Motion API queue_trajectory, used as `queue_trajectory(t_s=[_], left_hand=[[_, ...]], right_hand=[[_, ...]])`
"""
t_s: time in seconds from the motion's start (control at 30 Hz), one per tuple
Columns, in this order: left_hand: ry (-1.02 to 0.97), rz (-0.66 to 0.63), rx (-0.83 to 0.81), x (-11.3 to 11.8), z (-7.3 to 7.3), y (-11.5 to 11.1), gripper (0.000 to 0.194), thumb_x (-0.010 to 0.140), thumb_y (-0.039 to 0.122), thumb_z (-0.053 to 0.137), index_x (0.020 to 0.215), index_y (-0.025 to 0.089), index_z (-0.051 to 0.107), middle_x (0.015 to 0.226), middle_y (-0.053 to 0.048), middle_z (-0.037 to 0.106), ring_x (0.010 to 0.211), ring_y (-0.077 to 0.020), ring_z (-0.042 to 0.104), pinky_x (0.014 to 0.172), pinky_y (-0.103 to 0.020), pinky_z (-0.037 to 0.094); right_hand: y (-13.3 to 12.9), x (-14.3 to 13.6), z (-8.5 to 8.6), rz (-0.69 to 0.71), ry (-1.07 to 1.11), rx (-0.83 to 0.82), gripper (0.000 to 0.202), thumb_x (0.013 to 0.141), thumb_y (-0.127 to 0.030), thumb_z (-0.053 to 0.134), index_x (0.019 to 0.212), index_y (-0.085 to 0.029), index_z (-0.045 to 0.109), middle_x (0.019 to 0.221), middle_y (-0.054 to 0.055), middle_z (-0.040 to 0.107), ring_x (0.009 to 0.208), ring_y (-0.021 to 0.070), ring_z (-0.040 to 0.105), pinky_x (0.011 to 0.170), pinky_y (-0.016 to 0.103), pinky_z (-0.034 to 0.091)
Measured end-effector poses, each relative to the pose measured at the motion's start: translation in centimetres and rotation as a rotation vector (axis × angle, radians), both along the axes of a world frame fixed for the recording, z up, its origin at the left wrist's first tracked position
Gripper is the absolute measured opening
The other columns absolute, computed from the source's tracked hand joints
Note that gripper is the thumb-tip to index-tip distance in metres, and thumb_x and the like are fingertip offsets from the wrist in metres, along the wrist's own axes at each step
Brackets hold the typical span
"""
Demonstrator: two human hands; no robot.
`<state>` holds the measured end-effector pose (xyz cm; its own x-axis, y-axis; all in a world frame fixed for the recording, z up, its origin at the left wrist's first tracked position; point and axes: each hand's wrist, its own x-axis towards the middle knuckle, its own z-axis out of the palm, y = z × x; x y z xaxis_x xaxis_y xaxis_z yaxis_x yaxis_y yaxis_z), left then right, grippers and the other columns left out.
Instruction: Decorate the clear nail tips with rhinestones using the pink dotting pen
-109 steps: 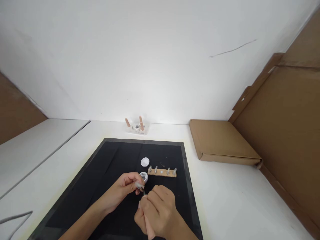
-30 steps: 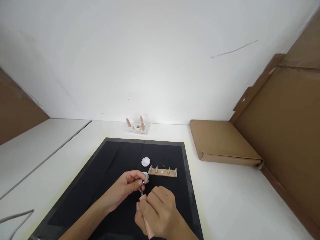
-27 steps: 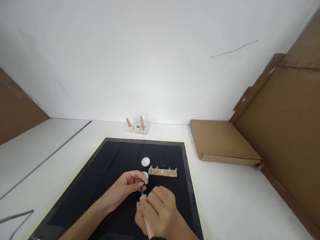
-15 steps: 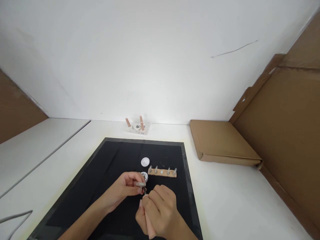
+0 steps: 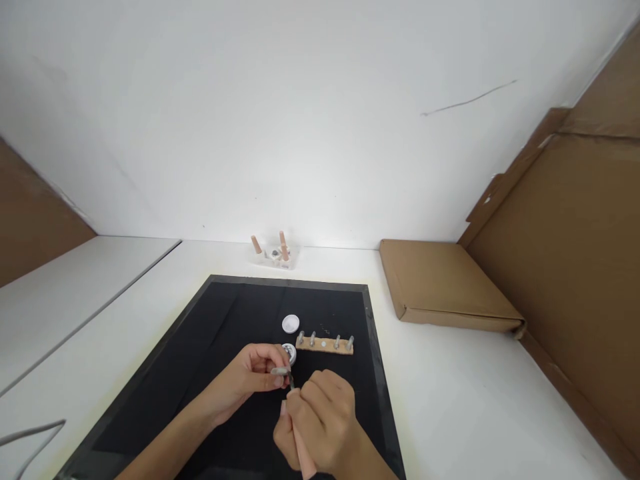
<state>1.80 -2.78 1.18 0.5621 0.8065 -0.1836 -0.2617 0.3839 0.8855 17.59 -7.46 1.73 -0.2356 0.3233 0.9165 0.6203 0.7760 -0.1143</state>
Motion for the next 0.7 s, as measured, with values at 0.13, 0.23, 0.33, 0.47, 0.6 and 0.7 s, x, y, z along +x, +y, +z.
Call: queue_trajectory(t_s=[0.13,0.23,0.33,0.47,0.6,0.7], left_hand=[[0.013,0.008,0.001,0.07,0.1,-0.01,0.016,0.057,0.018,0.082,0.063,0.012,0.068,0.071,-0.002,0.065,0.064,-0.0105,0.06,0.061,-0.02,0.045],[0.011,0.0,0.007,0.02,-0.02,0.01,0.016,0.058,0.018,0.082,0.063,0.012,0.068,0.071,-0.002,0.064,0.064,-0.0107,0.06,0.063,-0.021,0.045],[0.01,-0.006,0.009,-0.04,-0.11,0.05,0.016,0.058,0.019,0.082,0.064,0.012,0.069,0.071,-0.001,0.064,0.065,-0.0111,0.06,0.064,-0.021,0.045],[0.017,0.001,0.007,0.03,0.09,0.1,0.017,0.057,0.019,0.082,0.063,0.012,0.068,0.071,-0.002,0.064,0.064,-0.011,0.059,0.062,-0.021,0.045],[0.011,-0.002,0.012,0.07,0.16,0.05,0.015,0.058,0.018,0.082,0.063,0.012,0.069,0.072,-0.002,0.065,0.065,-0.0105,0.059,0.062,-0.02,0.044],[0.015,-0.002,0.014,0.03,0.06,0.02,0.015,0.058,0.018,0.082,0.063,0.012,0.069,0.071,-0.002,0.064,0.065,-0.0106,0.059,0.063,-0.021,0.045]], right_hand=[[-0.02,-0.1,0.18,-0.001,-0.054,0.009,0.015,0.069,-0.002,0.05,0.074,-0.016,0.052,0.049,-0.002,0.043,0.045,0.0131,0.036,0.041,0.028,0.026],[0.05,-0.08,0.14,-0.051,-0.01,0.007,0.016,0.069,-0.001,0.048,0.071,-0.017,0.05,0.048,-0.004,0.038,0.043,0.0128,0.032,0.041,0.028,0.022],[-0.03,0.05,0.1,-0.067,0.008,-0.005,0.016,0.07,-0.002,0.047,0.072,-0.018,0.05,0.049,-0.004,0.037,0.043,0.0126,0.032,0.041,0.028,0.023],[-0.23,-0.01,0.26,-0.016,-0.069,0.006,0.014,0.071,-0.003,0.048,0.075,-0.016,0.052,0.05,-0.003,0.043,0.044,0.0128,0.037,0.041,0.027,0.028],[-0.1,-0.1,0.35,-0.028,-0.066,0.03,0.016,0.068,-0.001,0.049,0.073,-0.016,0.052,0.048,-0.003,0.043,0.043,0.0131,0.036,0.04,0.027,0.027],[0.04,0.07,0.27,-0.074,-0.013,0.01,0.016,0.069,-0.002,0.048,0.071,-0.018,0.049,0.047,-0.004,0.039,0.043,0.013,0.033,0.04,0.028,0.023]])
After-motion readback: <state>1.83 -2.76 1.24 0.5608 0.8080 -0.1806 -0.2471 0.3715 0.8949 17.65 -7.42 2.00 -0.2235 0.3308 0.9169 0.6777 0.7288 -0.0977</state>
